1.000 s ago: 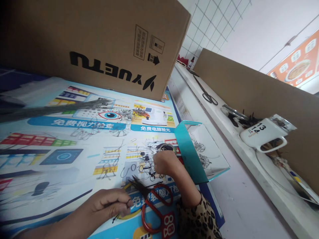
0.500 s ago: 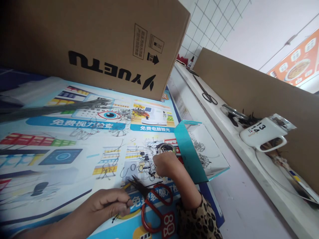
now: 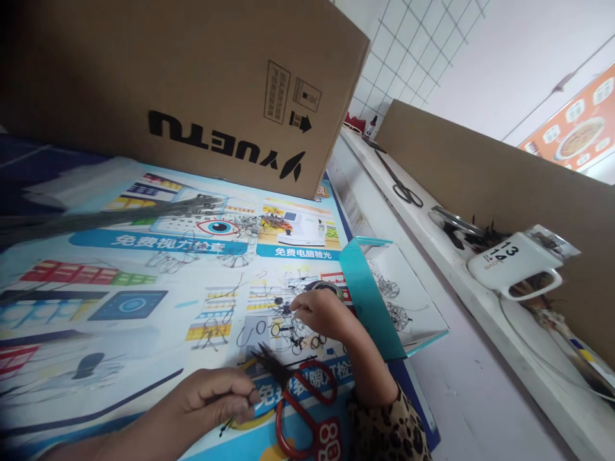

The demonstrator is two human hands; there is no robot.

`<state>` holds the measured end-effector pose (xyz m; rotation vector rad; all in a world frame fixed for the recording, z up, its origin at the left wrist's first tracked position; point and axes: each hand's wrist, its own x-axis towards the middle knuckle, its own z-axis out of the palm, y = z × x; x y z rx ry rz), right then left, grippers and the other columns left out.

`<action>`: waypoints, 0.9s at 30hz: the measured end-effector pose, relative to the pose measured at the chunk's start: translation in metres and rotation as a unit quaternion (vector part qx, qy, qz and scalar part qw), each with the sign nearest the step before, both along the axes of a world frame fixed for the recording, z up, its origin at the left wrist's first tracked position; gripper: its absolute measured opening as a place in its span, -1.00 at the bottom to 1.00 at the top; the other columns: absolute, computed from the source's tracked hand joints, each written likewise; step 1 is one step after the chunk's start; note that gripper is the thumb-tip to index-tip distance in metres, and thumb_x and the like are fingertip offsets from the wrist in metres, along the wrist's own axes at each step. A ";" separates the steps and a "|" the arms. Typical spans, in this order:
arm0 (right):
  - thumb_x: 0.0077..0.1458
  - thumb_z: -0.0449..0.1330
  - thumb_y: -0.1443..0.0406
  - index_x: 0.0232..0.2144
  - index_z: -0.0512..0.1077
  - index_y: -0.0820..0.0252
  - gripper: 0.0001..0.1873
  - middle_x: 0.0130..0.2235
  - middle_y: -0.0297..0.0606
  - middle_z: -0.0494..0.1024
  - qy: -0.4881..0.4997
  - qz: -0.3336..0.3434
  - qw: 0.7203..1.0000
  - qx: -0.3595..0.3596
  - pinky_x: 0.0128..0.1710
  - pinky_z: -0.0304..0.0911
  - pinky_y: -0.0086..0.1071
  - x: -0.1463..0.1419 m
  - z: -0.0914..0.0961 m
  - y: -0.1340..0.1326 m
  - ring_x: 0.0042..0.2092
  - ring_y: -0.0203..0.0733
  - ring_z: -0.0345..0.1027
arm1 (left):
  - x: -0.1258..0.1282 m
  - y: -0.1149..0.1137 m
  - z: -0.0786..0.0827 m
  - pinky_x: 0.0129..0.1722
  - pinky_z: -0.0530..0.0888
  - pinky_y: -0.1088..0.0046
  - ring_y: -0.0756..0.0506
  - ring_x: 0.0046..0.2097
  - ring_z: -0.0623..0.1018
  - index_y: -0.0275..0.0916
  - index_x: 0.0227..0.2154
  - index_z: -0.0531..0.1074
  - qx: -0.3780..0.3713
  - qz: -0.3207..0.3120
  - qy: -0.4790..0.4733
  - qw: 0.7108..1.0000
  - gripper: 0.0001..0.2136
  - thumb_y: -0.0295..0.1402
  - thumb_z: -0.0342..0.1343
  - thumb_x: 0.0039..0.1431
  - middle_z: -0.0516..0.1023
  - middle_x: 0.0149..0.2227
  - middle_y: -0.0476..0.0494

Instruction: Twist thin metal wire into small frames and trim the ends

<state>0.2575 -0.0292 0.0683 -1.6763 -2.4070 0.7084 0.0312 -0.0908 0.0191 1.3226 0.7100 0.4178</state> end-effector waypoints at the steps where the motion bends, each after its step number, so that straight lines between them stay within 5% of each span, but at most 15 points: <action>1: 0.02 0.09 0.37 -0.33 0.48 0.21 -0.82 -0.41 -0.29 0.52 0.021 -0.007 1.000 -0.002 -0.39 0.15 -0.51 0.000 0.000 0.000 -0.35 -0.29 0.37 | 0.000 0.000 0.000 -0.40 0.29 0.54 -0.03 -0.40 0.37 -0.26 -0.48 0.50 -0.010 0.004 -0.003 1.000 -0.84 -0.30 0.07 0.05 0.46 -0.48 -0.04; 5: -0.01 0.13 0.36 -0.44 0.45 0.25 -0.90 -0.47 -0.33 0.49 0.116 -0.049 0.992 -0.011 -0.46 0.16 -0.53 -0.005 0.000 0.000 -0.43 -0.34 0.33 | 0.001 0.003 0.000 -0.39 0.30 0.53 -0.03 -0.40 0.38 -0.27 -0.47 0.51 -0.069 0.038 -0.028 0.997 -0.84 -0.29 0.11 0.01 0.48 -0.48 -0.05; 10: -0.04 0.18 0.32 -0.46 0.44 0.27 -0.90 -0.50 -0.33 0.44 0.255 -0.092 0.962 -0.020 -0.51 0.15 -0.53 -0.031 0.001 -0.011 -0.45 -0.34 0.28 | -0.001 0.016 0.004 -0.34 0.31 0.50 -0.03 -0.38 0.41 -0.27 -0.40 0.45 -0.149 0.186 -0.106 0.965 -0.78 -0.20 0.08 0.08 0.49 -0.46 -0.08; 13: -0.03 0.17 0.32 -0.48 0.43 0.26 -0.91 -0.56 -0.38 0.39 0.311 -0.102 0.944 -0.031 -0.56 0.11 -0.54 -0.050 -0.002 -0.020 -0.52 -0.37 0.22 | -0.004 0.022 0.008 -0.32 0.29 0.50 -0.01 -0.37 0.39 -0.29 -0.48 0.43 -0.130 0.224 -0.136 0.956 -0.76 -0.21 0.05 0.11 0.49 -0.45 -0.09; 20: -0.07 0.14 0.41 -0.53 0.44 0.20 -0.91 -0.52 -0.36 0.41 0.205 -0.101 0.962 0.151 -0.45 0.14 -0.49 -0.069 -0.016 -0.028 -0.45 -0.33 0.26 | -0.005 0.020 0.006 -0.38 0.27 0.51 -0.02 -0.39 0.42 -0.31 -0.45 0.42 -0.184 0.192 -0.146 0.953 -0.75 -0.18 0.07 0.09 0.51 -0.44 -0.13; 27: -0.06 0.08 0.44 -0.60 0.36 0.20 -0.85 -0.54 -0.35 0.36 0.200 -0.099 0.950 0.217 -0.46 0.12 -0.48 -0.080 -0.024 -0.033 -0.46 -0.32 0.23 | -0.003 0.019 0.001 -0.40 0.26 0.53 0.01 -0.43 0.41 -0.30 -0.47 0.39 -0.236 0.205 -0.197 0.929 -0.78 -0.22 0.11 0.08 0.48 -0.49 -0.10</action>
